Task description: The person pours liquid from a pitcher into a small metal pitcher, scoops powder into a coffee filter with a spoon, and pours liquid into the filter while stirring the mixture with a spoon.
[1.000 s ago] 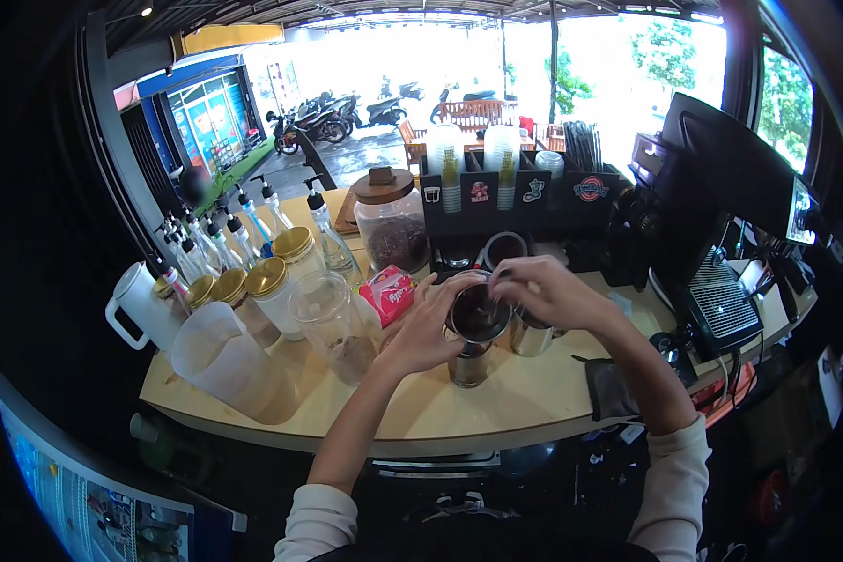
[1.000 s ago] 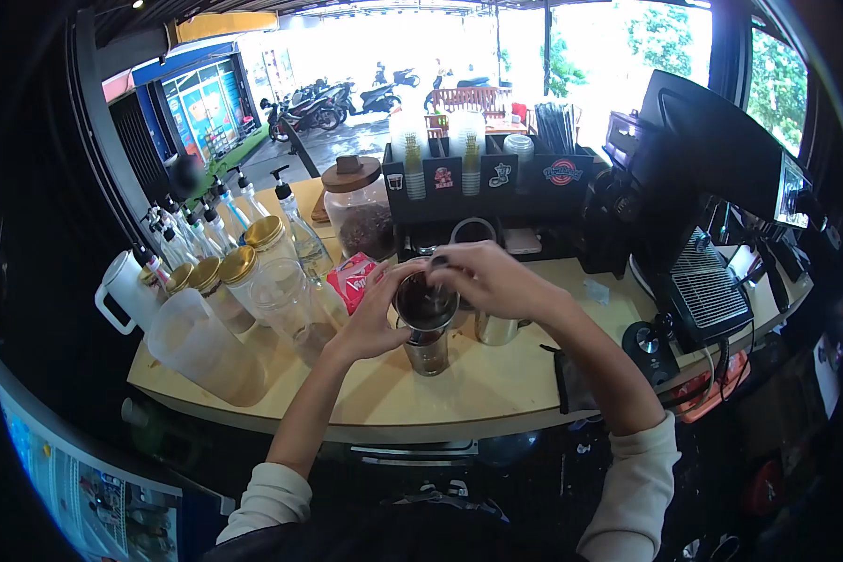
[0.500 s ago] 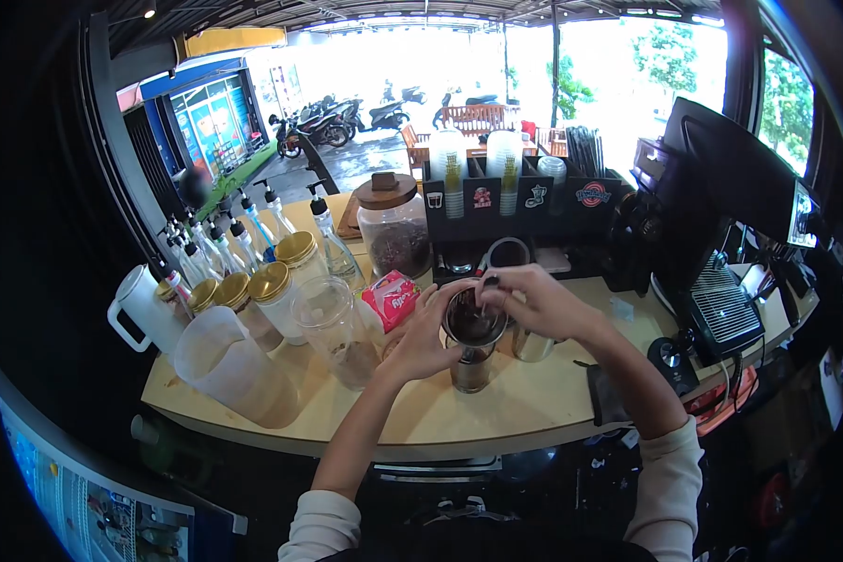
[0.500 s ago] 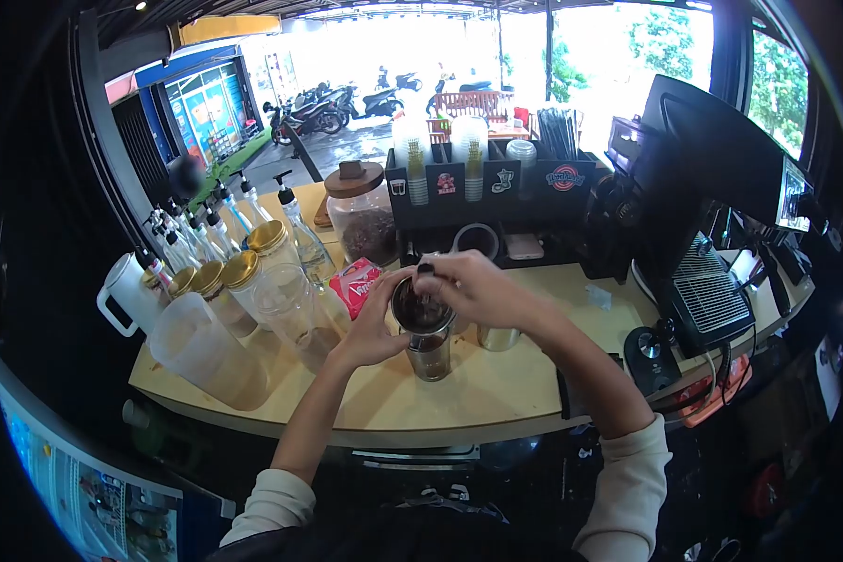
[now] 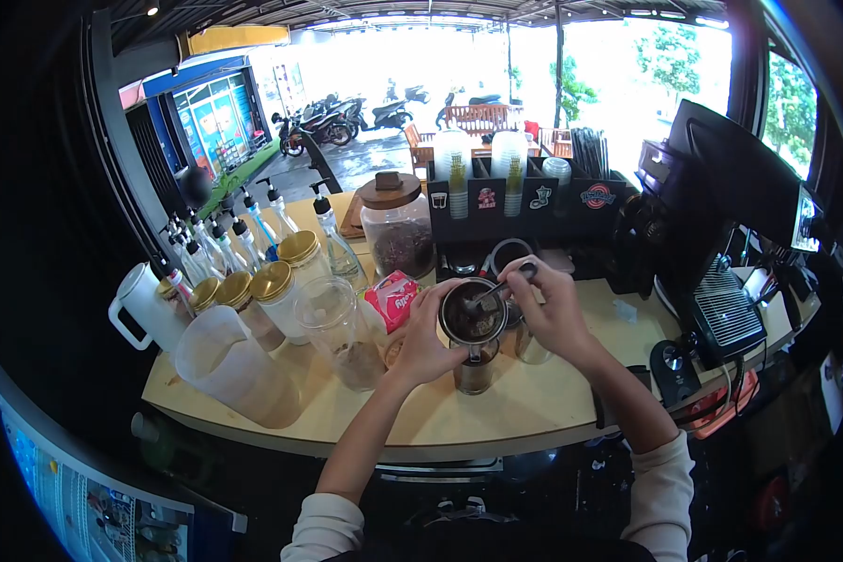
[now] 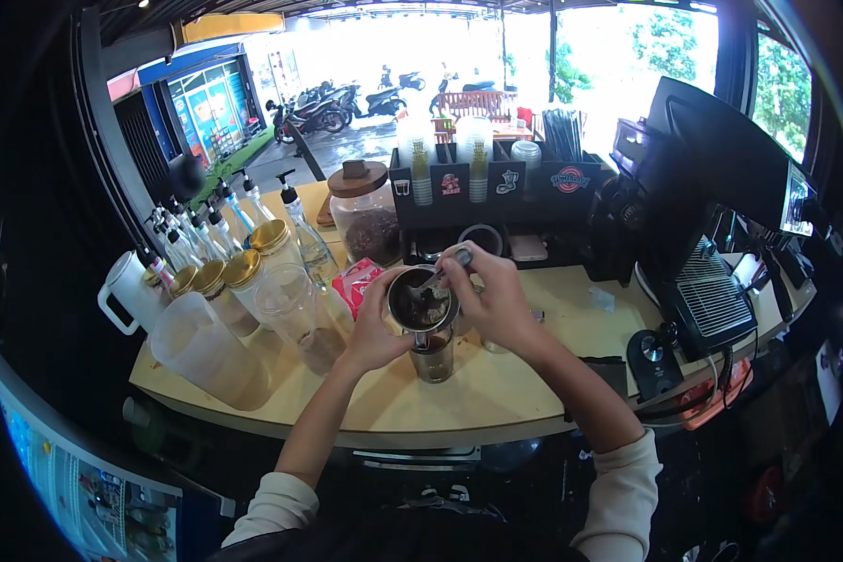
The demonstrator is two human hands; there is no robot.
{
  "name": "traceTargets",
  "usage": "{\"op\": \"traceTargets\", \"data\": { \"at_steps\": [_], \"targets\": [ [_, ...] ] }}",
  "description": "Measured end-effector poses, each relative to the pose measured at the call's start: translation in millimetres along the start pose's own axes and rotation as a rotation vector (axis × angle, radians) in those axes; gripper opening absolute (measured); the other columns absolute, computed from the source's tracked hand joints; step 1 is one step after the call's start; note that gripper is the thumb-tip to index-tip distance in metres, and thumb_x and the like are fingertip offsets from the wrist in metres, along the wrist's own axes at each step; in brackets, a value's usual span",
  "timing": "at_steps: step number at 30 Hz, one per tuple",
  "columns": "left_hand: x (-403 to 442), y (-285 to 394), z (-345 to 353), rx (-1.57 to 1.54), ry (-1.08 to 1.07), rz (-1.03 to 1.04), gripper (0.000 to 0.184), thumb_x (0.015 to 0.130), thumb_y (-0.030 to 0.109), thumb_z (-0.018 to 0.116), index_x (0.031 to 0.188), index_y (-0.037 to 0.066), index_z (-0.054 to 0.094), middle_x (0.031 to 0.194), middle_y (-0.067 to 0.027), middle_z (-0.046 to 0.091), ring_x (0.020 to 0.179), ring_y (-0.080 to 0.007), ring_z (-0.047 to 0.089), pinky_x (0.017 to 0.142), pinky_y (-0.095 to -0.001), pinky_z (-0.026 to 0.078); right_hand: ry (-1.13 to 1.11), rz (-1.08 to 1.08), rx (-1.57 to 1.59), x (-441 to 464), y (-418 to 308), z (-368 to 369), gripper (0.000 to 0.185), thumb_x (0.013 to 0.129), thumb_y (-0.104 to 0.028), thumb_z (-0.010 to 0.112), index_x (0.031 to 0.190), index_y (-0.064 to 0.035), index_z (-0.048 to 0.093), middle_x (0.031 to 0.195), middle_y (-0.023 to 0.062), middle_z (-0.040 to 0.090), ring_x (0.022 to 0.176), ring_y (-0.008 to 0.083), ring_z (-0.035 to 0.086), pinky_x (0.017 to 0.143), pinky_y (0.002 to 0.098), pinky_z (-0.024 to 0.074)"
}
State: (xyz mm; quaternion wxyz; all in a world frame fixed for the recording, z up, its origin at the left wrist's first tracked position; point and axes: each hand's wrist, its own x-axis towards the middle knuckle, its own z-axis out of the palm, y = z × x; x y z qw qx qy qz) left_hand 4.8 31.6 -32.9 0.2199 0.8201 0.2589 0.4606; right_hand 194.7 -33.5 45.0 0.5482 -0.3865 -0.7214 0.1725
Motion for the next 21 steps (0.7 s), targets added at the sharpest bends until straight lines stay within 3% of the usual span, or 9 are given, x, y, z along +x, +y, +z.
{"op": "traceTargets", "data": {
  "at_steps": [5, 7, 9, 10, 13, 15, 17, 21],
  "targets": [
    [2, 11, 4, 0.02, 0.046, 0.009, 0.089, 0.055, 0.015, 0.086, 0.131, 0.008, 0.04, 0.127, -0.01, 0.047, 0.123, -0.0255, 0.045, 0.105, -0.0386, 0.036, -0.079, -0.029, -0.109, -13, -7, 10, 0.008, 0.091, -0.006, 0.055, 0.095, 0.0008, 0.057, 0.075, 0.0114, 0.062, 0.065, 0.0184, 0.063, 0.061, 0.0292, 0.0477],
    [1, 17, 4, 0.087, 0.069, -0.006, 0.089, 0.055, 0.016, 0.086, 0.13, 0.008, 0.04, 0.126, -0.0104, 0.047, 0.122, -0.0268, 0.044, 0.105, -0.0398, 0.036, 0.028, -0.09, -0.149, -14, -6, 11, 0.009, 0.088, -0.004, 0.058, 0.096, -0.0006, 0.055, 0.076, 0.0124, 0.061, 0.065, 0.0213, 0.061, 0.059, 0.0308, 0.0471],
    [0, 20, 7, 0.146, 0.176, 0.008, 0.083, 0.055, 0.022, 0.083, 0.126, 0.01, 0.043, 0.123, -0.008, 0.053, 0.118, -0.0272, 0.049, 0.109, -0.0465, 0.023, 0.036, -0.161, -0.228, -15, -2, 13, 0.011, 0.086, -0.003, 0.059, 0.096, -0.001, 0.055, 0.077, 0.0127, 0.06, 0.066, 0.0229, 0.06, 0.059, 0.0323, 0.0468],
    [0, 21, 8, 0.146, 0.176, 0.007, 0.083, 0.055, 0.022, 0.083, 0.126, 0.01, 0.043, 0.123, -0.008, 0.053, 0.118, -0.0272, 0.049, 0.109, -0.0465, 0.023, 0.047, -0.232, -0.307, -16, 0, 14, 0.013, 0.085, -0.003, 0.06, 0.097, -0.0013, 0.055, 0.077, 0.013, 0.059, 0.067, 0.0245, 0.059, 0.059, 0.0339, 0.0464],
    [0, 21, 10, 0.165, 0.209, 0.01, 0.082, 0.055, 0.024, 0.083, 0.125, 0.009, 0.043, 0.121, -0.0083, 0.054, 0.117, -0.0273, 0.049, 0.108, -0.0461, 0.023, -0.011, -0.305, -0.279, -23, 8, 21, 0.008, 0.088, -0.002, 0.057, 0.096, -0.001, 0.056, 0.077, 0.01, 0.06, 0.062, 0.0171, 0.062, 0.057, 0.0275, 0.0481],
    [-2, 18, 12, 0.147, 0.26, -0.001, 0.081, 0.056, 0.024, 0.083, 0.124, 0.008, 0.043, 0.12, -0.0084, 0.054, 0.116, -0.0273, 0.049, 0.107, -0.0457, 0.024, -0.014, -0.327, -0.313, -24, 5, 21, 0.009, 0.088, -0.002, 0.058, 0.096, -0.0004, 0.056, 0.08, 0.0111, 0.06, 0.061, 0.0182, 0.061, 0.057, 0.0287, 0.0483],
    [-2, 23, 12, 0.148, 0.262, -0.018, 0.081, 0.056, 0.025, 0.083, 0.125, 0.008, 0.043, 0.121, -0.0084, 0.053, 0.116, -0.0274, 0.049, 0.107, -0.0455, 0.024, 0.054, -0.294, -0.28, -24, 4, 20, 0.014, 0.084, -0.003, 0.061, 0.096, -0.0015, 0.053, 0.079, 0.0138, 0.057, 0.071, 0.0299, 0.057, 0.062, 0.0378, 0.0456],
    [-3, 21, 12, 0.123, 0.286, -0.021, 0.08, 0.058, 0.024, 0.083, 0.125, 0.008, 0.042, 0.121, -0.0081, 0.053, 0.116, -0.0277, 0.048, 0.106, -0.0448, 0.025, -0.03, -0.268, -0.244, -28, 6, 18, 0.013, 0.085, -0.003, 0.06, 0.097, -0.0016, 0.053, 0.079, 0.0138, 0.057, 0.072, 0.0305, 0.058, 0.064, 0.0382, 0.0462]
  ]
}}
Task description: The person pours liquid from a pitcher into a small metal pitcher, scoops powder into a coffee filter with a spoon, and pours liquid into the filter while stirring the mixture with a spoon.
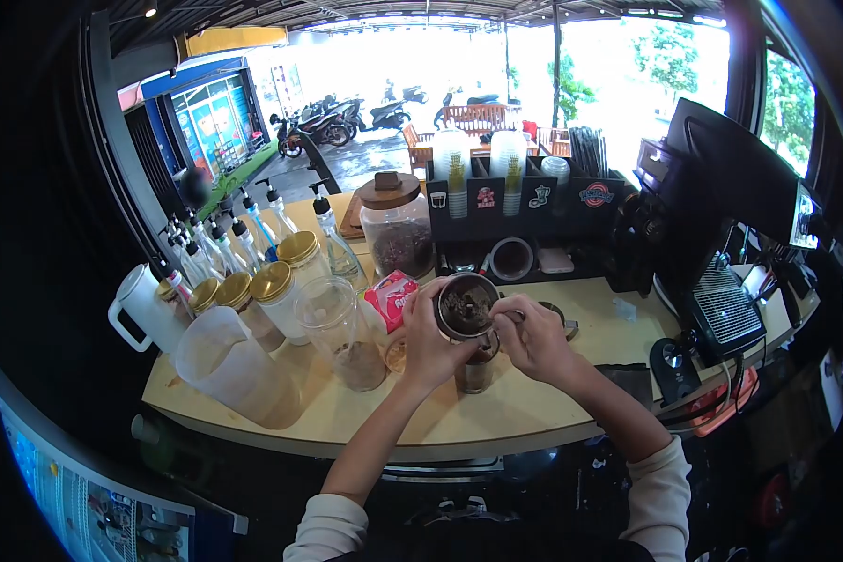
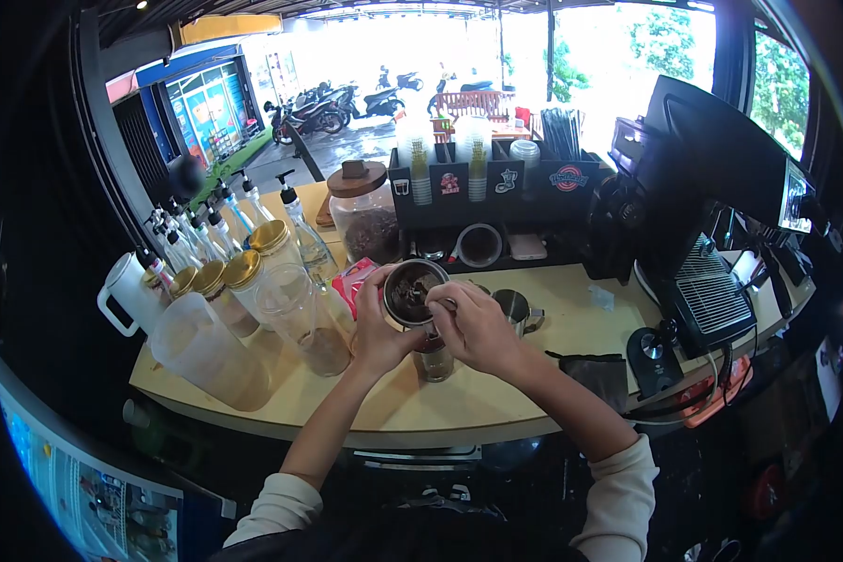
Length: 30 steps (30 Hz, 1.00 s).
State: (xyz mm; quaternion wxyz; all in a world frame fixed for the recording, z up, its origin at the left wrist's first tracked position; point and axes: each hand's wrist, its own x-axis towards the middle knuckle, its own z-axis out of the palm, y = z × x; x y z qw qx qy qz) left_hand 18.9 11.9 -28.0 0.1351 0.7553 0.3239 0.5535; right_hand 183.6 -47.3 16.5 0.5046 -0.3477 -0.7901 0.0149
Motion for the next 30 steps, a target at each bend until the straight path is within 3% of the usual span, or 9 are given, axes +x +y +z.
{"op": "traceTargets", "data": {
  "at_steps": [3, 5, 8, 13, 15, 24, 27, 30],
  "targets": [
    [-2, 0, 4, -0.05, 0.025, -0.052, 0.08, 0.058, 0.023, 0.083, 0.125, 0.008, 0.042, 0.121, -0.008, 0.053, 0.117, -0.029, 0.047, 0.105, -0.0441, 0.026, 0.061, 0.067, 0.043, -2, 1, -1, 0.012, 0.087, -0.003, 0.058, 0.098, -0.0021, 0.054, 0.08, 0.0138, 0.058, 0.073, 0.0307, 0.059, 0.064, 0.0371, 0.0466],
    [-2, -2, 2, -0.076, 0.011, -0.043, 0.08, 0.058, 0.021, 0.083, 0.125, 0.008, 0.041, 0.121, -0.0087, 0.052, 0.117, -0.0296, 0.046, 0.105, -0.0443, 0.027, -0.01, 0.021, -0.01, 0, 1, -4, 0.007, 0.093, -0.004, 0.053, 0.098, -0.001, 0.055, 0.074, 0.0092, 0.062, 0.067, 0.0166, 0.065, 0.061, 0.0261, 0.0504],
    [-2, -3, 6, -0.145, 0.001, -0.044, 0.079, 0.058, 0.018, 0.083, 0.124, 0.007, 0.041, 0.121, -0.0103, 0.051, 0.117, -0.0305, 0.046, 0.104, -0.0442, 0.03, 0.04, 0.152, 0.132, 0, 2, -5, 0.009, 0.091, -0.005, 0.055, 0.099, -0.0023, 0.054, 0.079, 0.0126, 0.06, 0.066, 0.0234, 0.064, 0.059, 0.032, 0.0491],
    [-2, -10, 7, -0.225, -0.011, -0.083, 0.081, 0.057, 0.013, 0.084, 0.124, 0.006, 0.041, 0.122, -0.0121, 0.049, 0.117, -0.0301, 0.047, 0.102, -0.0417, 0.036, 0.015, 0.139, 0.185, 0, 8, -5, 0.009, 0.093, -0.006, 0.052, 0.101, -0.0017, 0.055, 0.074, 0.0112, 0.062, 0.063, 0.019, 0.064, 0.057, 0.0285, 0.0486],
    [-3, -13, 8, -0.188, -0.017, -0.024, 0.087, 0.058, 0.014, 0.088, 0.128, 0.005, 0.037, 0.124, -0.0112, 0.049, 0.116, -0.0225, 0.052, 0.102, -0.0344, 0.041, 0.038, 0.119, 0.174, 1, 6, -6, 0.009, 0.093, -0.006, 0.052, 0.101, -0.0017, 0.055, 0.073, 0.011, 0.062, 0.062, 0.018, 0.064, 0.057, 0.0273, 0.048],
    [-4, -7, 7, -0.343, 0.001, -0.071, 0.082, 0.058, 0.01, 0.085, 0.127, 0.005, 0.039, 0.124, -0.0124, 0.05, 0.117, -0.0259, 0.051, 0.102, -0.0365, 0.04, 0.005, 0.208, 0.213, 3, 5, -7, 0.009, 0.093, -0.005, 0.052, 0.1, -0.0016, 0.056, 0.075, 0.0108, 0.062, 0.062, 0.0153, 0.063, 0.056, 0.026, 0.0469],
    [-4, -9, 5, -0.331, -0.013, -0.059, 0.08, 0.06, 0.007, 0.082, 0.127, 0.004, 0.039, 0.125, -0.0125, 0.049, 0.119, -0.0255, 0.05, 0.103, -0.0361, 0.039, -0.021, 0.063, 0.149, 2, 5, -8, 0.009, 0.093, -0.005, 0.052, 0.1, -0.0009, 0.056, 0.074, 0.0103, 0.062, 0.063, 0.0154, 0.064, 0.056, 0.0265, 0.0473],
    [-3, -7, 2, -0.343, -0.013, -0.036, 0.078, 0.06, 0.003, 0.079, 0.128, 0.005, 0.039, 0.126, -0.0129, 0.049, 0.119, -0.0262, 0.05, 0.103, -0.0364, 0.039, -0.01, 0.217, 0.159, 2, 6, -13, 0.009, 0.091, -0.004, 0.053, 0.099, -0.0003, 0.056, 0.073, 0.0102, 0.063, 0.064, 0.0163, 0.064, 0.058, 0.0272, 0.0481]
  ]
}}
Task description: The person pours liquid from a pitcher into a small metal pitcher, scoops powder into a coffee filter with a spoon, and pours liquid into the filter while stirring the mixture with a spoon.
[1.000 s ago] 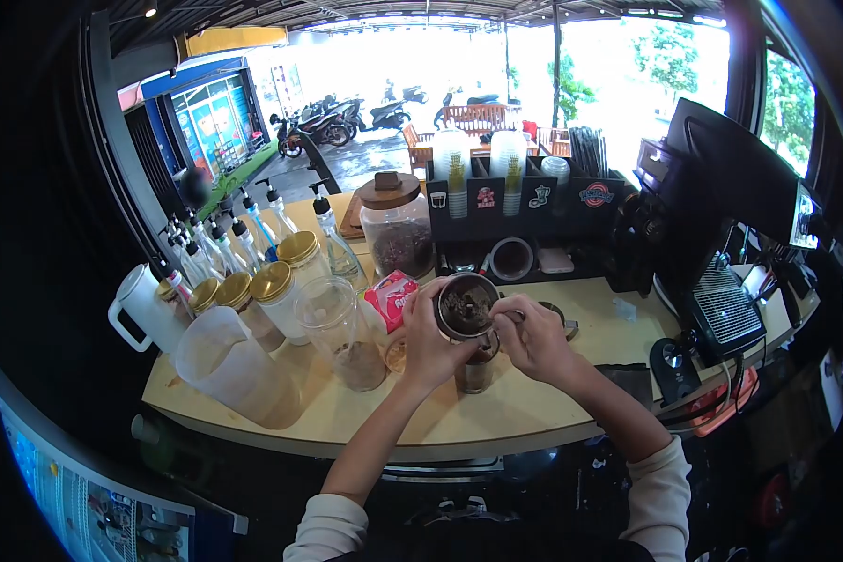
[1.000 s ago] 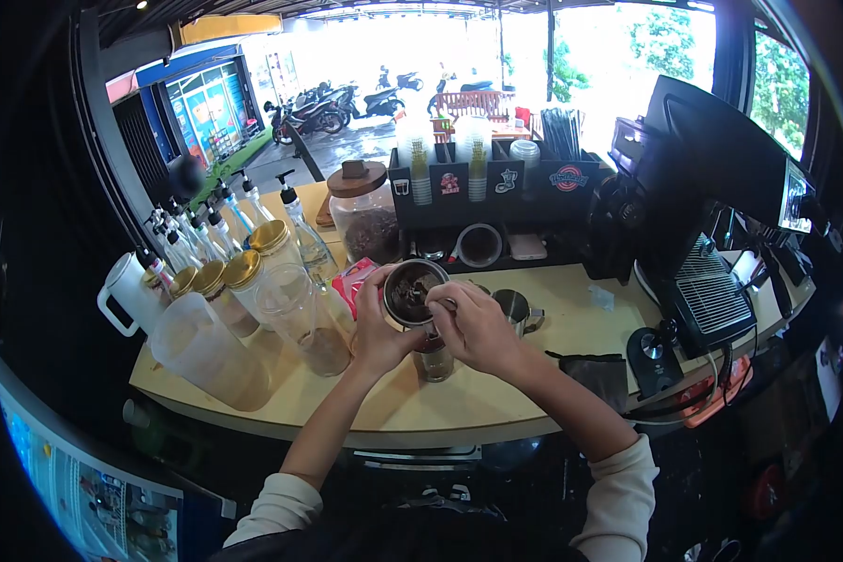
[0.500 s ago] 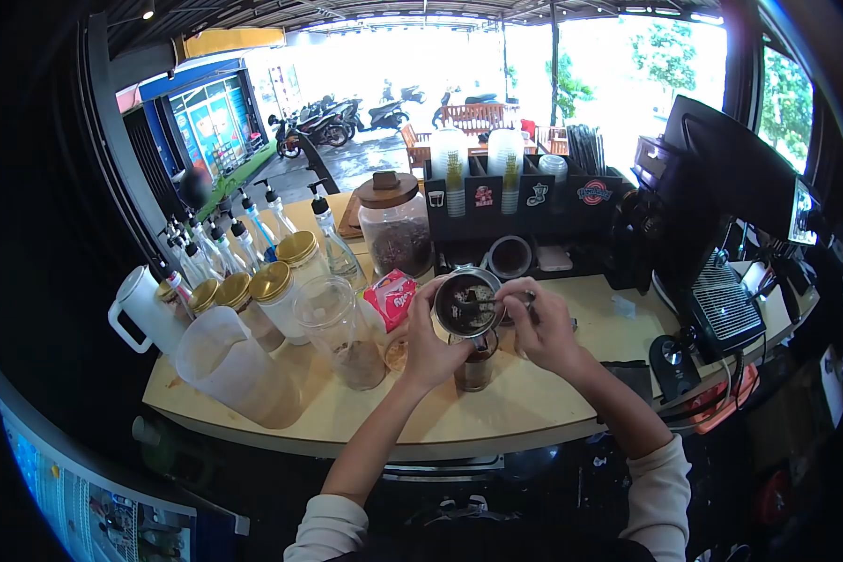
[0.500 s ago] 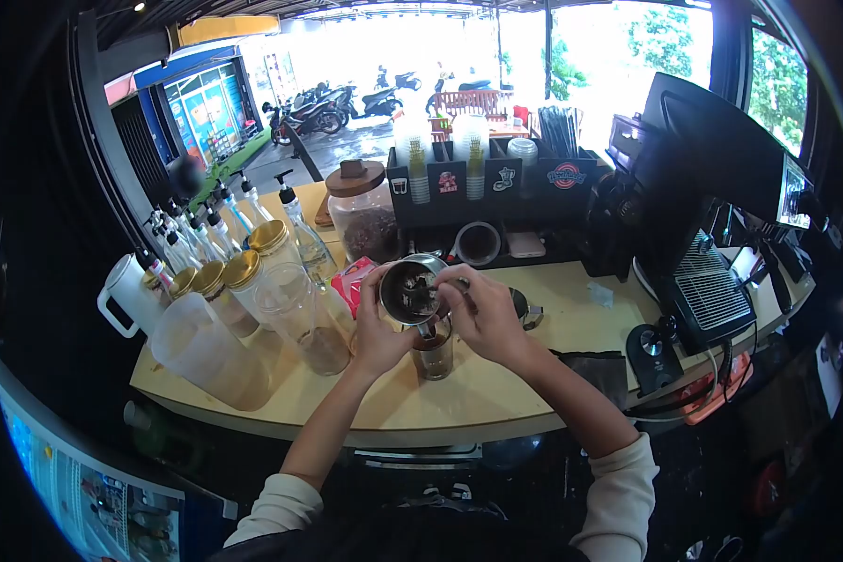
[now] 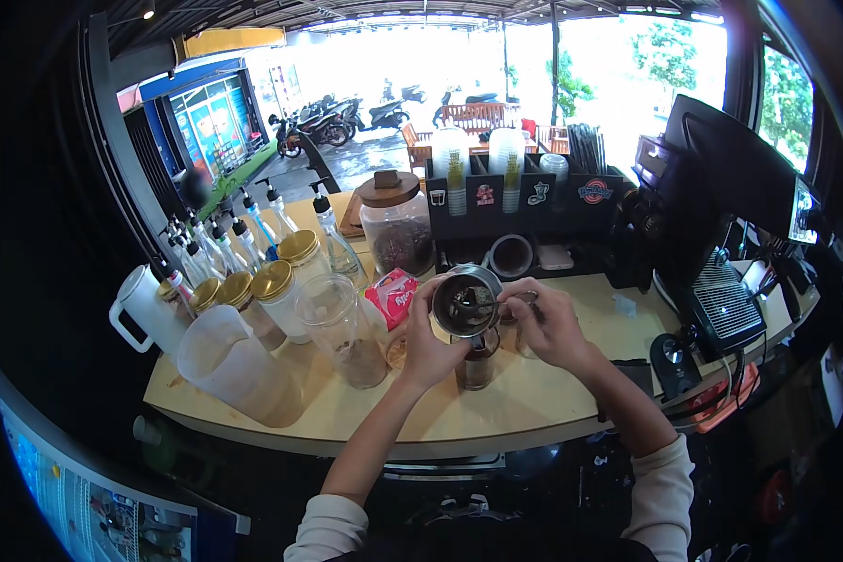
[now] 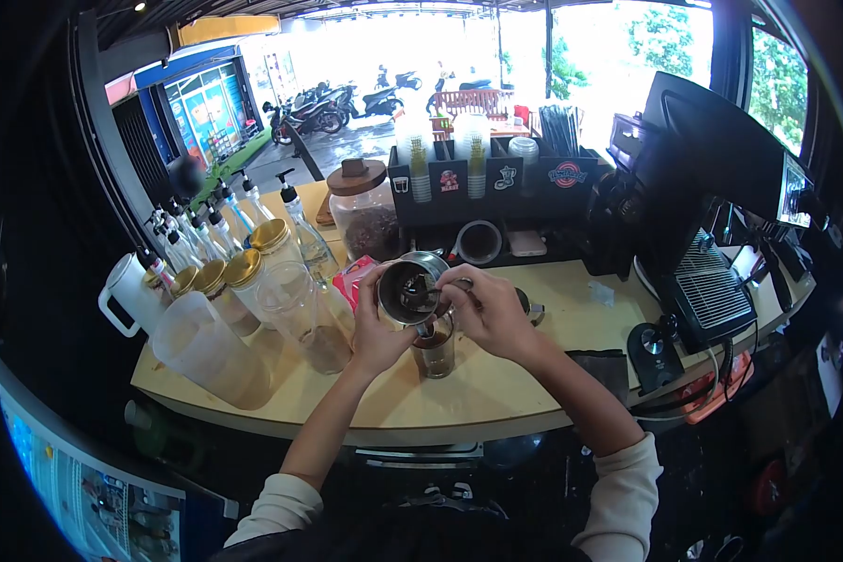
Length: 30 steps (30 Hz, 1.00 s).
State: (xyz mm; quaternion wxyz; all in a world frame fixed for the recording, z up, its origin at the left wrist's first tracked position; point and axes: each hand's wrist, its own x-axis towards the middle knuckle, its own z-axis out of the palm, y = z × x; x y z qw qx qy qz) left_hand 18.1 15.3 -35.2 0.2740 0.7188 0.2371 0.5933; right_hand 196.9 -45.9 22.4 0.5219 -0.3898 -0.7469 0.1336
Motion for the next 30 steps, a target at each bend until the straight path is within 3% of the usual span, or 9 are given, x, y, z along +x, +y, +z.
{"op": "traceTargets", "data": {
  "at_steps": [2, 7, 9, 11, 15, 17, 24, 30],
  "targets": [
    [1, -2, -1, 0.008, -0.016, 0.017, 0.078, 0.06, 0.002, 0.077, 0.128, 0.005, 0.039, 0.127, -0.013, 0.049, 0.12, -0.0267, 0.05, 0.104, -0.0368, 0.039, -0.052, -0.141, 0.0, 1, 0, 0, 0.009, 0.091, -0.005, 0.053, 0.099, 0.0, 0.056, 0.073, 0.0105, 0.064, 0.06, 0.0158, 0.062, 0.057, 0.0268, 0.0473],
    [1, -5, -5, 0.021, -0.067, 0.039, 0.079, 0.058, 0.0, 0.075, 0.128, 0.007, 0.039, 0.129, -0.0116, 0.049, 0.124, -0.0284, 0.046, 0.106, -0.038, 0.036, -0.04, -0.025, 0.045, 0, 3, -2, 0.009, 0.092, -0.005, 0.052, 0.098, -0.0006, 0.056, 0.072, 0.0097, 0.063, 0.058, 0.0134, 0.059, 0.055, 0.0259, 0.0461],
    [2, -9, -5, 0.06, -0.127, 0.048, 0.08, 0.057, 0.002, 0.072, 0.129, 0.008, 0.038, 0.131, -0.0095, 0.049, 0.126, -0.0296, 0.043, 0.11, -0.0401, 0.028, -0.058, -0.015, 0.086, 0, 0, -3, 0.008, 0.092, -0.005, 0.052, 0.098, -0.0008, 0.056, 0.071, 0.0092, 0.063, 0.058, 0.0124, 0.059, 0.055, 0.0257, 0.0456],
    [2, -6, -7, 0.072, -0.149, 0.052, 0.08, 0.057, 0.003, 0.072, 0.13, 0.009, 0.038, 0.132, -0.0088, 0.048, 0.127, -0.03, 0.042, 0.112, -0.0419, 0.024, -0.091, 0.085, 0.044, 0, -7, -7, 0.012, 0.096, -0.006, 0.048, 0.099, 0.0009, 0.057, 0.079, 0.0071, 0.063, 0.078, 0.012, 0.065, 0.071, 0.0262, 0.0524],
    [1, -2, -10, 0.154, -0.207, 0.05, 0.08, 0.057, 0.007, 0.07, 0.13, 0.01, 0.038, 0.136, -0.0075, 0.047, 0.13, -0.0291, 0.04, 0.115, -0.0468, 0.013, -0.12, 0.102, 0.053, 1, -1, -4, 0.011, 0.095, -0.006, 0.048, 0.099, 0.0006, 0.057, 0.079, 0.007, 0.063, 0.077, 0.0113, 0.064, 0.071, 0.0258, 0.0525],
    [3, -2, -11, 0.155, -0.214, 0.06, 0.08, 0.058, 0.007, 0.07, 0.131, 0.011, 0.038, 0.136, -0.0072, 0.047, 0.131, -0.0277, 0.039, 0.115, -0.0477, 0.012, -0.037, -0.006, 0.067, 1, -1, 2, 0.009, 0.092, -0.007, 0.053, 0.098, -0.001, 0.056, 0.069, 0.0084, 0.061, 0.06, 0.0121, 0.059, 0.057, 0.0263, 0.0459],
    [9, 2, -24, 0.264, -0.35, 0.139, 0.08, 0.059, 0.008, 0.069, 0.133, 0.014, 0.038, 0.135, -0.0059, 0.048, 0.13, -0.0234, 0.041, 0.115, -0.0503, 0.01, -0.238, 0.046, 0.028, 23, -7, -15, 0.012, 0.093, -0.008, 0.051, 0.099, -0.0006, 0.057, 0.071, 0.0103, 0.062, 0.062, 0.0141, 0.06, 0.059, 0.0292, 0.0469],
    [13, 5, -25, 0.327, -0.437, 0.145, 0.08, 0.061, 0.011, 0.071, 0.133, 0.013, 0.036, 0.131, -0.0077, 0.05, 0.126, -0.0261, 0.046, 0.114, -0.0513, 0.011, -0.395, -0.125, -0.006, 42, -12, -19, 0.011, 0.091, -0.008, 0.052, 0.093, 0.0021, 0.057, 0.066, 0.0149, 0.059, 0.059, 0.0262, 0.059, 0.057, 0.0324, 0.0459]
  ]
}}
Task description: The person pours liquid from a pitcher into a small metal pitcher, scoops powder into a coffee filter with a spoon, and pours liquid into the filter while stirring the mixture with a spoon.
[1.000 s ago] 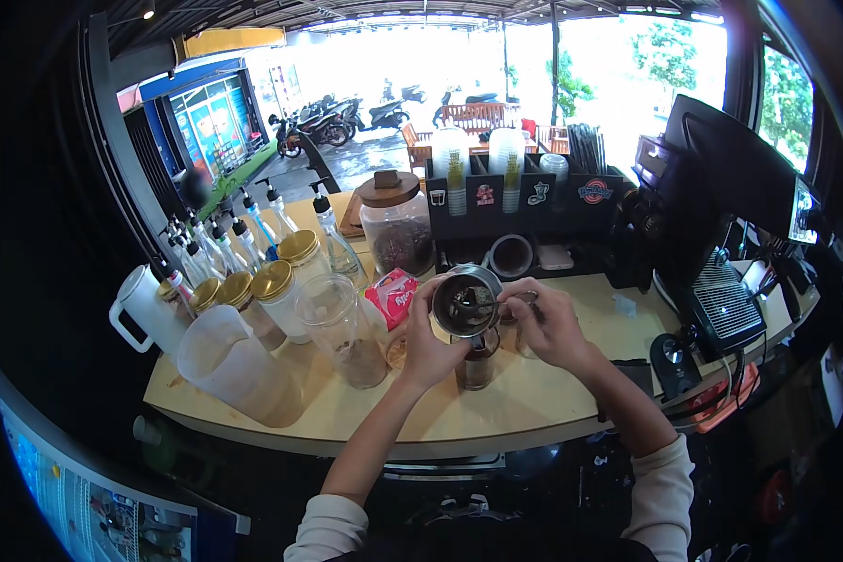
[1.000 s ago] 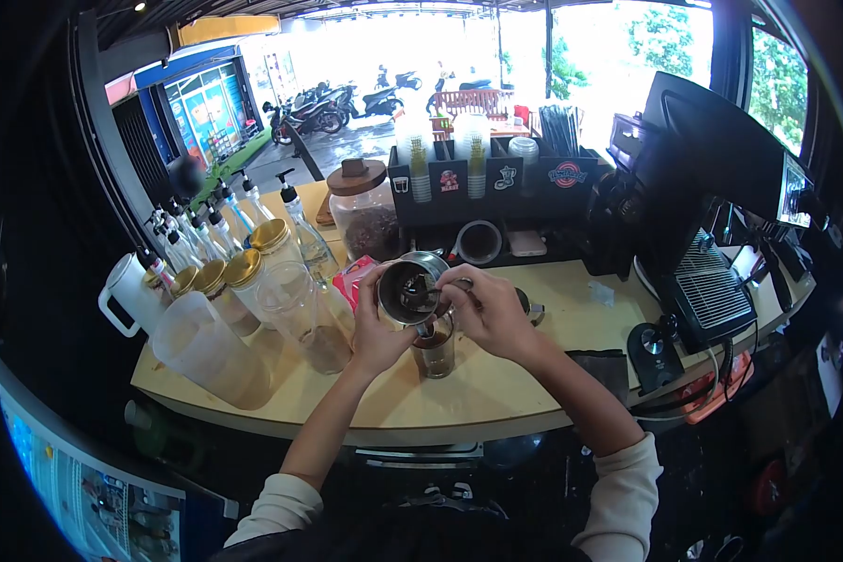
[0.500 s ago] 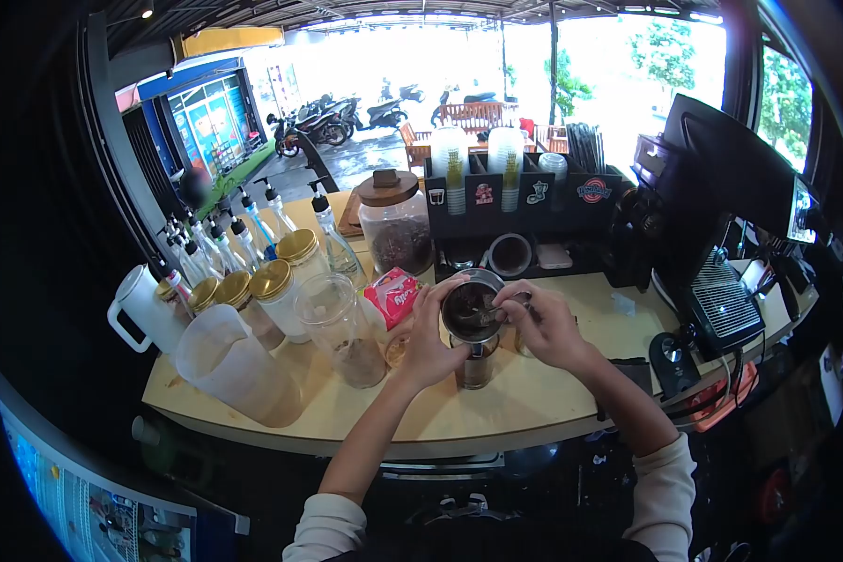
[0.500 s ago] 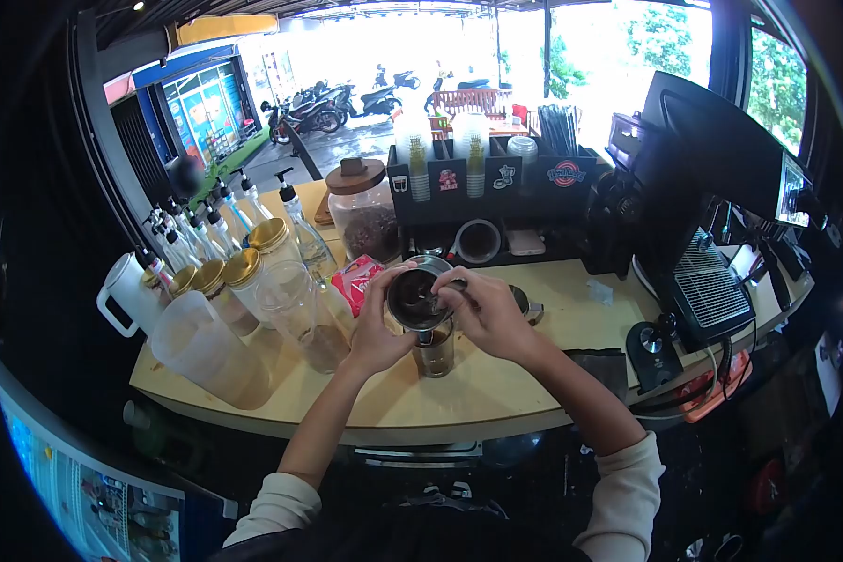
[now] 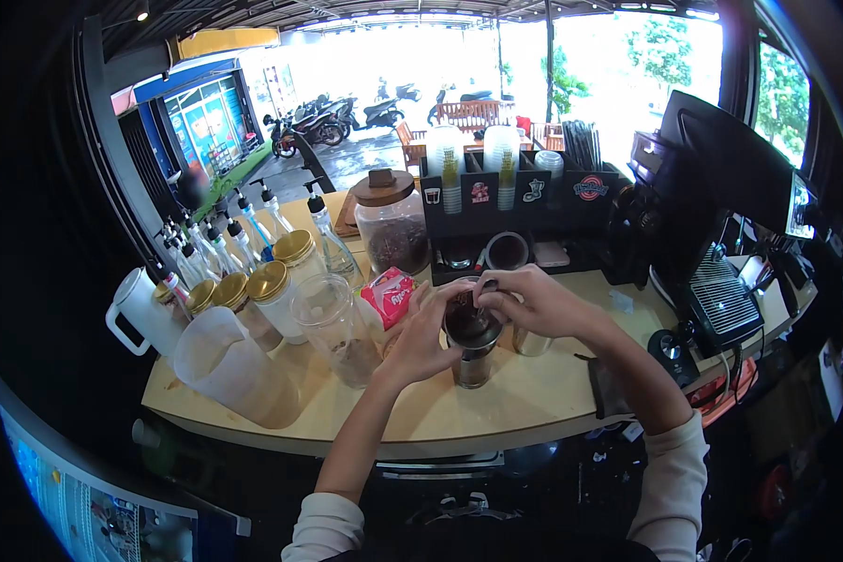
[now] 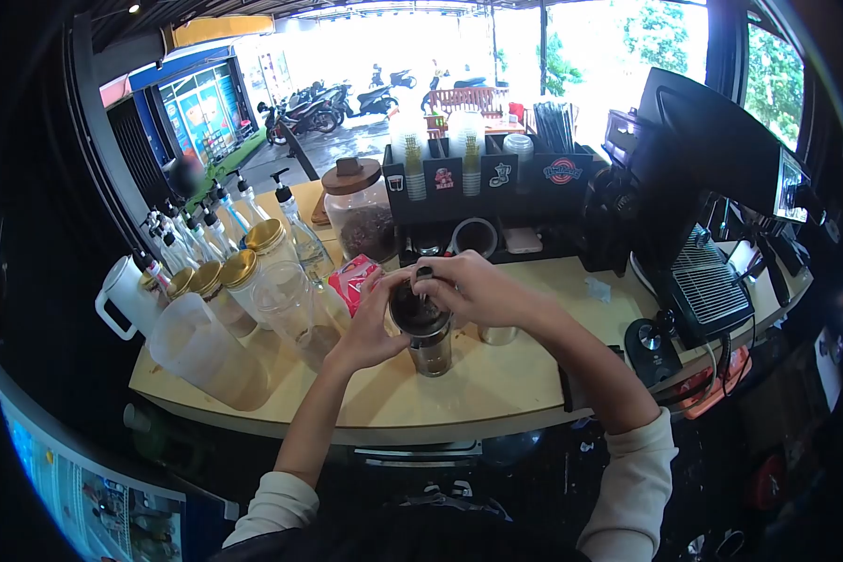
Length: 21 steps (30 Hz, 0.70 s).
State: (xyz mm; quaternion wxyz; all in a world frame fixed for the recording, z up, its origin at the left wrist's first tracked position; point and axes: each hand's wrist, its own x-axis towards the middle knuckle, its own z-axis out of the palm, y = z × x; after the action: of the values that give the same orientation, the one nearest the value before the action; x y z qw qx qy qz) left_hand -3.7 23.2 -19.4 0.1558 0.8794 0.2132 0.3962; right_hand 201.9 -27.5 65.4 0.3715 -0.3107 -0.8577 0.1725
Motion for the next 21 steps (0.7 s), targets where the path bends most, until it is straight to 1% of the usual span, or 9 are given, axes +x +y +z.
{"op": "traceTargets", "data": {
  "at_steps": [2, 3, 7, 10, 12, 14, 16, 19, 21],
  "targets": [
    [2, 1, -2, 0.025, -0.015, 0.019, 0.08, 0.062, 0.012, 0.071, 0.133, 0.012, 0.035, 0.13, -0.0087, 0.051, 0.125, -0.0263, 0.047, 0.114, -0.0516, 0.011, -0.121, 0.198, -0.021, 9, -13, -14, 0.013, 0.091, -0.009, 0.052, 0.092, 0.0027, 0.058, 0.062, 0.0173, 0.056, 0.059, 0.0325, 0.058, 0.058, 0.0348, 0.0462],
    [2, 2, -3, 0.049, -0.029, 0.038, 0.079, 0.062, 0.012, 0.071, 0.133, 0.012, 0.035, 0.129, -0.0097, 0.051, 0.124, -0.0266, 0.048, 0.114, -0.0518, 0.011, -0.125, 0.175, -0.056, 13, -7, -18, 0.015, 0.09, -0.011, 0.052, 0.092, 0.0027, 0.058, 0.062, 0.0187, 0.056, 0.059, 0.0338, 0.06, 0.06, 0.0383, 0.047],
    [1, -2, 1, 0.048, -0.038, 0.02, 0.079, 0.062, 0.012, 0.07, 0.132, 0.011, 0.035, 0.129, -0.0107, 0.051, 0.123, -0.0261, 0.048, 0.114, -0.0519, 0.011, -0.235, 0.095, -0.062, 17, -12, -10, 0.017, 0.089, -0.013, 0.052, 0.092, 0.0031, 0.057, 0.066, 0.021, 0.059, 0.064, 0.036, 0.061, 0.062, 0.0399, 0.0473],
    [0, -5, 2, 0.066, -0.062, 0.002, 0.08, 0.062, 0.013, 0.071, 0.133, 0.01, 0.034, 0.128, -0.0106, 0.052, 0.124, -0.0266, 0.048, 0.114, -0.0518, 0.011, -0.175, 0.036, -0.007, 18, -11, -6, 0.016, 0.09, -0.012, 0.052, 0.091, 0.0033, 0.057, 0.066, 0.0216, 0.059, 0.064, 0.0371, 0.06, 0.061, 0.0391, 0.047],
    [1, 2, -2, 0.052, 0.013, 0.031, 0.081, 0.062, 0.013, 0.071, 0.133, 0.01, 0.033, 0.127, -0.0101, 0.052, 0.124, -0.0267, 0.047, 0.114, -0.0518, 0.011, -0.107, 0.113, 0.022, 17, -5, -7, 0.016, 0.091, -0.012, 0.052, 0.089, 0.0034, 0.056, 0.063, 0.0191, 0.058, 0.06, 0.0343, 0.06, 0.058, 0.0371, 0.0466],
    [0, 0, -3, 0.032, 0.016, 0.009, 0.081, 0.061, 0.014, 0.072, 0.133, 0.01, 0.034, 0.127, -0.0099, 0.051, 0.124, -0.0264, 0.047, 0.114, -0.0516, 0.011, -0.136, 0.106, 0.001, 13, -3, -6, 0.016, 0.093, -0.01, 0.05, 0.097, 0.003, 0.058, 0.063, 0.0105, 0.058, 0.057, 0.0186, 0.058, 0.056, 0.0293, 0.0457],
    [1, 1, -3, 0.009, 0.014, -0.007, 0.081, 0.061, 0.014, 0.073, 0.133, 0.01, 0.035, 0.128, -0.0096, 0.051, 0.124, -0.0261, 0.047, 0.114, -0.0513, 0.011, -0.162, 0.115, 0.014, 8, -4, -1, 0.016, 0.094, -0.011, 0.049, 0.095, 0.0032, 0.057, 0.064, 0.0086, 0.058, 0.058, 0.0156, 0.058, 0.056, 0.0277, 0.0458],
    [0, 6, -2, -0.087, 0.061, -0.098, 0.079, 0.059, 0.016, 0.075, 0.13, 0.01, 0.04, 0.127, -0.0097, 0.051, 0.124, -0.0258, 0.046, 0.114, -0.0474, 0.017, 0.09, 0.174, 0.186, -1, -1, 0, 0.017, 0.097, -0.014, 0.047, 0.095, 0.0004, 0.057, 0.069, 0.0043, 0.061, 0.065, 0.0084, 0.057, 0.059, 0.0254, 0.0449],
    [-1, 5, 0, -0.183, 0.117, -0.21, 0.077, 0.059, 0.015, 0.078, 0.128, 0.008, 0.045, 0.122, -0.011, 0.054, 0.121, -0.0257, 0.049, 0.109, -0.0411, 0.029, 0.201, 0.189, 0.32, -9, 10, 0, 0.015, 0.096, -0.013, 0.048, 0.096, -0.0004, 0.056, 0.069, 0.0047, 0.062, 0.064, 0.008, 0.058, 0.058, 0.0239, 0.0443]
  ]
}}
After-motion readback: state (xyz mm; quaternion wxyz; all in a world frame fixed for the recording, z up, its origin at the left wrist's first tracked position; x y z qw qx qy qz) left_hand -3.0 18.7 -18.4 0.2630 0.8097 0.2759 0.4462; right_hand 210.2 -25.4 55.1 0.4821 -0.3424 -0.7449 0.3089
